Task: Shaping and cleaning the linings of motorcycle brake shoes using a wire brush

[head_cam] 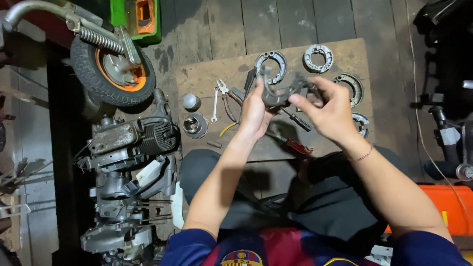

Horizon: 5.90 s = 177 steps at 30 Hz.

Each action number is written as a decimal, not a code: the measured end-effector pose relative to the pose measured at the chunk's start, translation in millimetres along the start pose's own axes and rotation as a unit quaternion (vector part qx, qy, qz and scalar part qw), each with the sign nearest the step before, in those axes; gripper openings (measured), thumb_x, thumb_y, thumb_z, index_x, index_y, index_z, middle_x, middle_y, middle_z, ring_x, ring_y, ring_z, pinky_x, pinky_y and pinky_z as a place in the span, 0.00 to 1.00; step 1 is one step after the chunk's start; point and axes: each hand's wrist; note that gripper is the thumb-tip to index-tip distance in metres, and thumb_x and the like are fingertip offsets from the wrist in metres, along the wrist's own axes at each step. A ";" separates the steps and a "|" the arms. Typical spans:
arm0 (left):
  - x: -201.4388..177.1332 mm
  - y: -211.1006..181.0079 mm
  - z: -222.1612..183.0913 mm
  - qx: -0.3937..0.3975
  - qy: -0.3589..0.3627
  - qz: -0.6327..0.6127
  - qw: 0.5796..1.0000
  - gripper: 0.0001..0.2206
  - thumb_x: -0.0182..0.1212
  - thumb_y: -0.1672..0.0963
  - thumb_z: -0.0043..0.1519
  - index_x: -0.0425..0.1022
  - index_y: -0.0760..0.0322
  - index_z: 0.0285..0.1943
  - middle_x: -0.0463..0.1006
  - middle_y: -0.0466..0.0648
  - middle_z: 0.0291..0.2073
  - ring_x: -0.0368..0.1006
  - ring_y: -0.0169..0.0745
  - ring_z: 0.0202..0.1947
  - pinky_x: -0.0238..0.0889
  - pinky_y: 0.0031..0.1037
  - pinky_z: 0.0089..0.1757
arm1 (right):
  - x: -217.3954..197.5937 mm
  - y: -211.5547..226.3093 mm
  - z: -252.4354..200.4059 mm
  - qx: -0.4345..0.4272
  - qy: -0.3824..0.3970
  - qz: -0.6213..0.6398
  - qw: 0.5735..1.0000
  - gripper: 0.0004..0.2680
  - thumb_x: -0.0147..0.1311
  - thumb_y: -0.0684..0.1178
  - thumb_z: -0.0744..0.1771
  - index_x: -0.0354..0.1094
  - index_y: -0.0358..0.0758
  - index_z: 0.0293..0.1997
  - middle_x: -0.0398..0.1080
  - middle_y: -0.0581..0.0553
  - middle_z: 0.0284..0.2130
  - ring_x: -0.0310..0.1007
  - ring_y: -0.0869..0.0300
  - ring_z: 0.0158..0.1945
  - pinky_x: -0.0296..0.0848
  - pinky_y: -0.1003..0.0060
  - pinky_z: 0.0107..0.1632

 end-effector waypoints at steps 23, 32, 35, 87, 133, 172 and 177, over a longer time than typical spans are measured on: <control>19.1 -11.8 -38.3 -0.009 0.106 0.473 0.874 0.41 0.37 0.37 0.66 0.65 0.77 0.68 0.70 0.77 0.56 0.67 0.74 0.59 0.60 0.53 0.53 | -3.5 4.2 3.6 0.175 -0.054 0.347 0.920 0.07 0.56 0.50 0.70 0.66 0.43 0.36 0.42 0.60 0.20 0.45 0.74 0.21 0.49 0.79 0.24; 8.3 17.5 -34.9 0.421 0.198 0.453 0.760 0.14 0.50 0.50 0.73 0.77 0.60 0.52 0.79 0.50 0.40 0.76 0.53 0.50 0.67 0.37 0.53 | -5.4 18.8 2.5 0.241 -0.072 0.354 0.901 0.10 0.56 0.54 0.70 0.61 0.47 0.33 0.51 0.51 0.18 0.48 0.71 0.20 0.48 0.78 0.23; 4.9 18.9 -39.5 0.437 0.198 0.427 0.767 0.14 0.49 0.50 0.74 0.76 0.59 0.46 0.77 0.49 0.32 0.77 0.49 0.41 0.70 0.35 0.46 | -4.3 15.4 -1.7 0.227 -0.047 0.359 0.904 0.10 0.56 0.55 0.70 0.61 0.47 0.34 0.49 0.51 0.19 0.44 0.70 0.20 0.47 0.77 0.23; -96.5 30.8 -9.2 0.458 0.039 0.441 0.770 0.25 0.51 0.55 0.67 0.59 0.58 0.10 0.54 0.43 0.07 0.57 0.38 0.13 0.56 0.26 0.23 | 45.9 -239.3 -99.1 -0.045 -0.054 -0.481 0.874 0.07 0.65 0.48 0.66 0.70 0.41 0.40 0.70 0.46 0.27 0.76 0.50 0.37 0.79 0.57 0.39; -146.9 171.7 54.1 0.314 -0.063 0.696 0.642 0.28 0.47 0.54 0.69 0.69 0.64 0.10 0.61 0.49 0.04 0.56 0.33 0.06 0.46 0.25 0.15 | 49.9 -154.6 -199.3 0.407 -0.012 -0.160 0.899 0.17 0.45 0.60 0.72 0.75 0.34 0.44 0.76 0.24 0.37 0.73 0.31 0.53 0.70 0.38 0.55; 3.0 -74.5 -36.2 0.689 -0.127 0.541 0.465 0.18 0.49 0.52 0.70 0.68 0.57 0.25 0.65 0.45 0.12 0.70 0.46 0.13 0.62 0.29 0.19 | 13.4 8.8 25.0 -0.275 -0.057 -0.346 0.895 0.06 0.48 0.47 0.75 0.62 0.41 0.58 0.68 0.46 0.19 0.75 0.41 0.23 0.74 0.52 0.33; -11.2 -72.0 -25.1 0.696 -0.139 0.555 0.433 0.14 0.50 0.52 0.68 0.71 0.57 0.29 0.66 0.44 0.15 0.72 0.47 0.17 0.66 0.32 0.21 | 14.1 -7.4 23.5 -0.290 -0.097 -0.463 0.832 0.06 0.49 0.51 0.76 0.65 0.44 0.45 0.63 0.49 0.14 0.74 0.47 0.20 0.73 0.58 0.29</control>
Point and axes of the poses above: each hand's wrist, its own z-axis towards the middle knuckle, its own x-axis out of the palm, y = z × x
